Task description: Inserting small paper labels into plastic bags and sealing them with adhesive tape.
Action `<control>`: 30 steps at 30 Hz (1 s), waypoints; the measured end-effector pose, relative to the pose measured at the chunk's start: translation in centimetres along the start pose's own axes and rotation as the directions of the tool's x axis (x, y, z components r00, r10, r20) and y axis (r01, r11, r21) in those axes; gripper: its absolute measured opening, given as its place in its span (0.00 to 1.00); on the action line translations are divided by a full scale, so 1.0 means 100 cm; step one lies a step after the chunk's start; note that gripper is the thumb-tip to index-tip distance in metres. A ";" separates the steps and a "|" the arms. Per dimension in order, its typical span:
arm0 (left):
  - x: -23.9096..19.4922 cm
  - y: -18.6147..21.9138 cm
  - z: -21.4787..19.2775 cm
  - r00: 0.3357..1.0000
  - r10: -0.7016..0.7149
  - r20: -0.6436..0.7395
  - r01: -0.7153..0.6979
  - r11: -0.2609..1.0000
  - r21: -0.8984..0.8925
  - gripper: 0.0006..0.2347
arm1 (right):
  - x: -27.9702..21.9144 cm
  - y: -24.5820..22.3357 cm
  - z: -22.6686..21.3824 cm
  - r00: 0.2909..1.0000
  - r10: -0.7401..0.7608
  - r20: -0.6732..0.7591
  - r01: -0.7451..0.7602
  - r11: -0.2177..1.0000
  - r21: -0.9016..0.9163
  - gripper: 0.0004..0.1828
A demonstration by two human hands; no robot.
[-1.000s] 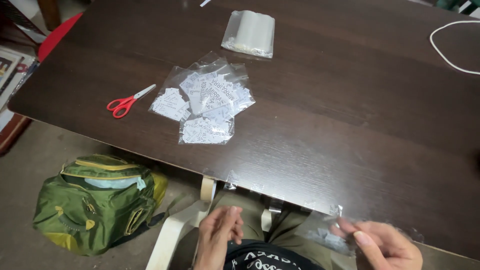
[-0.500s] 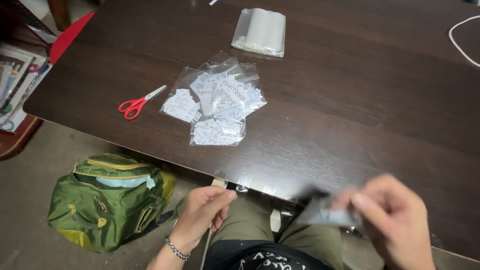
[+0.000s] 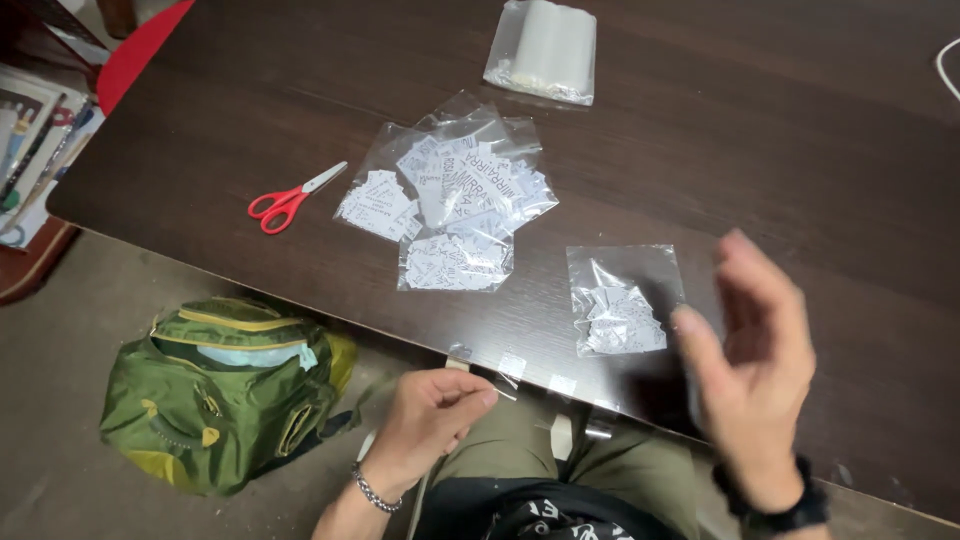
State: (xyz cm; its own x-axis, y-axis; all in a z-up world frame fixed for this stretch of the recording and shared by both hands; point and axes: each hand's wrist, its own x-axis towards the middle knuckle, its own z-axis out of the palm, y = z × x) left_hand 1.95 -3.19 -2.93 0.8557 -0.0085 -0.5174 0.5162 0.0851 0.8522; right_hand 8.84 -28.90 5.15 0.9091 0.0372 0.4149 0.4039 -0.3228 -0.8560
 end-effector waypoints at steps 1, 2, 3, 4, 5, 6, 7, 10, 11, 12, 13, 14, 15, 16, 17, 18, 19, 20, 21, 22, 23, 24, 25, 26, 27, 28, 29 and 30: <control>0.001 -0.003 0.000 1.000 0.007 0.010 -0.007 0.997 -0.075 0.08 | -0.010 -0.002 0.003 0.997 -0.079 0.024 0.080 0.997 -0.010 0.21; 0.002 -0.003 0.001 1.000 0.005 0.013 -0.004 0.997 -0.075 0.08 | -0.019 -0.004 0.008 0.997 -0.077 0.023 0.077 0.997 -0.013 0.21; 0.003 -0.003 0.002 1.000 -0.009 0.010 0.010 0.991 -0.135 0.07 | -0.027 -0.005 0.014 0.988 -0.102 0.113 0.116 0.986 -0.122 0.15; 0.003 -0.004 0.003 1.000 -0.023 0.007 0.023 0.981 -0.195 0.07 | -0.036 -0.007 0.019 0.972 -0.116 0.206 0.162 0.960 -0.226 0.09; 0.004 -0.006 0.005 1.000 -0.024 0.007 0.025 0.981 -0.194 0.07 | -0.039 -0.007 0.027 0.972 -0.115 0.205 0.161 0.961 -0.226 0.09; 0.004 -0.007 0.007 1.000 0.003 -0.005 -0.004 0.973 -0.230 0.06 | -0.042 -0.007 0.035 0.952 -0.119 0.283 0.180 0.963 -0.201 0.10; 0.005 -0.009 0.009 0.999 0.031 -0.017 -0.034 0.963 -0.266 0.06 | -0.044 -0.008 0.043 0.926 -0.123 0.358 0.196 0.965 -0.175 0.12; 0.006 -0.009 0.015 0.997 0.000 -0.074 -0.022 0.957 -0.290 0.05 | -0.043 -0.007 0.054 0.895 -0.099 0.435 0.205 0.957 -0.205 0.17; 0.005 -0.008 0.015 0.997 0.000 -0.075 -0.022 0.957 -0.291 0.05 | -0.044 -0.005 0.057 0.895 -0.099 0.436 0.205 0.957 -0.205 0.17; 0.005 -0.007 0.016 0.998 0.008 -0.066 -0.027 0.956 -0.291 0.06 | -0.044 -0.003 0.059 0.890 -0.108 0.443 0.224 0.950 -0.218 0.17; 0.005 -0.005 0.016 0.998 0.016 -0.057 -0.032 0.956 -0.292 0.06 | -0.044 -0.001 0.061 0.885 -0.116 0.452 0.242 0.942 -0.231 0.17; 0.005 -0.004 0.016 0.998 0.016 -0.057 -0.032 0.955 -0.293 0.06 | -0.044 -0.001 0.063 0.884 -0.116 0.453 0.242 0.942 -0.231 0.17; 0.004 -0.002 0.016 0.999 0.026 -0.048 -0.038 0.958 -0.284 0.06 | -0.044 -0.001 0.064 0.891 -0.110 0.441 0.231 0.945 -0.230 0.16; 0.004 -0.001 0.017 0.999 0.036 -0.039 -0.045 0.960 -0.275 0.07 | -0.044 -0.001 0.066 0.898 -0.104 0.428 0.219 0.948 -0.229 0.14; 0.004 -0.001 0.017 0.999 0.036 -0.039 -0.045 0.960 -0.275 0.07 | -0.044 0.000 0.067 0.898 -0.104 0.428 0.219 0.948 -0.229 0.14; 0.005 -0.002 0.017 0.998 0.024 -0.049 -0.037 0.960 -0.277 0.06 | -0.044 0.001 0.067 0.902 -0.099 0.420 0.212 0.949 -0.231 0.13; 0.005 -0.003 0.017 0.998 0.012 -0.059 -0.028 0.960 -0.279 0.06 | -0.045 0.003 0.068 0.906 -0.094 0.412 0.205 0.950 -0.234 0.12; 0.005 -0.002 0.017 0.998 0.012 -0.059 -0.028 0.960 -0.279 0.06 | -0.044 0.003 0.068 0.906 -0.093 0.412 0.205 0.950 -0.235 0.12; 0.005 -0.002 0.017 0.998 0.017 -0.062 -0.033 0.962 -0.270 0.06 | -0.044 0.004 0.069 0.902 -0.088 0.424 0.198 0.955 -0.223 0.09; 0.005 -0.002 0.017 0.998 0.023 -0.065 -0.039 0.964 -0.261 0.06 | -0.043 0.004 0.069 0.897 -0.082 0.435 0.190 0.959 -0.211 0.08; 0.001 0.004 0.018 0.998 0.021 -0.065 -0.038 0.964 -0.262 0.06 | -0.043 0.006 0.070 0.896 -0.081 0.436 0.190 0.959 -0.212 0.08; -0.004 0.010 0.019 0.989 0.070 -0.127 -0.084 0.990 -0.112 0.06 | -0.043 0.007 0.071 0.899 -0.099 0.428 0.198 0.961 -0.195 0.08; -0.007 0.017 0.020 0.975 0.128 -0.180 -0.123 0.992 0.043 0.07 | -0.043 0.008 0.073 0.901 -0.117 0.418 0.208 0.962 -0.178 0.08; -0.008 0.012 0.019 0.975 0.129 -0.180 -0.123 0.992 0.043 0.07 | -0.043 0.007 0.073 0.901 -0.118 0.418 0.208 0.962 -0.178 0.08; -0.010 0.008 0.019 0.912 0.295 -0.286 -0.287 0.955 0.071 0.05 | -0.042 0.007 0.074 0.905 -0.126 0.406 0.215 0.960 -0.181 0.08; -0.011 0.003 0.018 0.809 0.447 -0.381 -0.438 0.891 0.116 0.03 | -0.042 0.006 0.074 0.909 -0.134 0.394 0.222 0.957 -0.185 0.08; -0.009 0.005 0.015 0.808 0.448 -0.383 -0.438 0.891 0.117 0.03 | -0.042 0.007 0.075 0.909 -0.136 0.395 0.223 0.957 -0.183 0.08; -0.007 0.008 0.011 0.696 0.670 -0.258 -0.579 0.737 0.349 0.05 | -0.042 0.008 0.075 0.908 -0.149 0.392 0.235 0.955 -0.180 0.07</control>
State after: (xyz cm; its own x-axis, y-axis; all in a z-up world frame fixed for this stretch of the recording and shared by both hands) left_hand 1.81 -4.19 -1.86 0.9321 0.3080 0.1906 -0.1024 -0.2805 0.9544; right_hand 6.11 -22.27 0.40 0.8050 0.4526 0.3836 0.5810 -0.4702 -0.6643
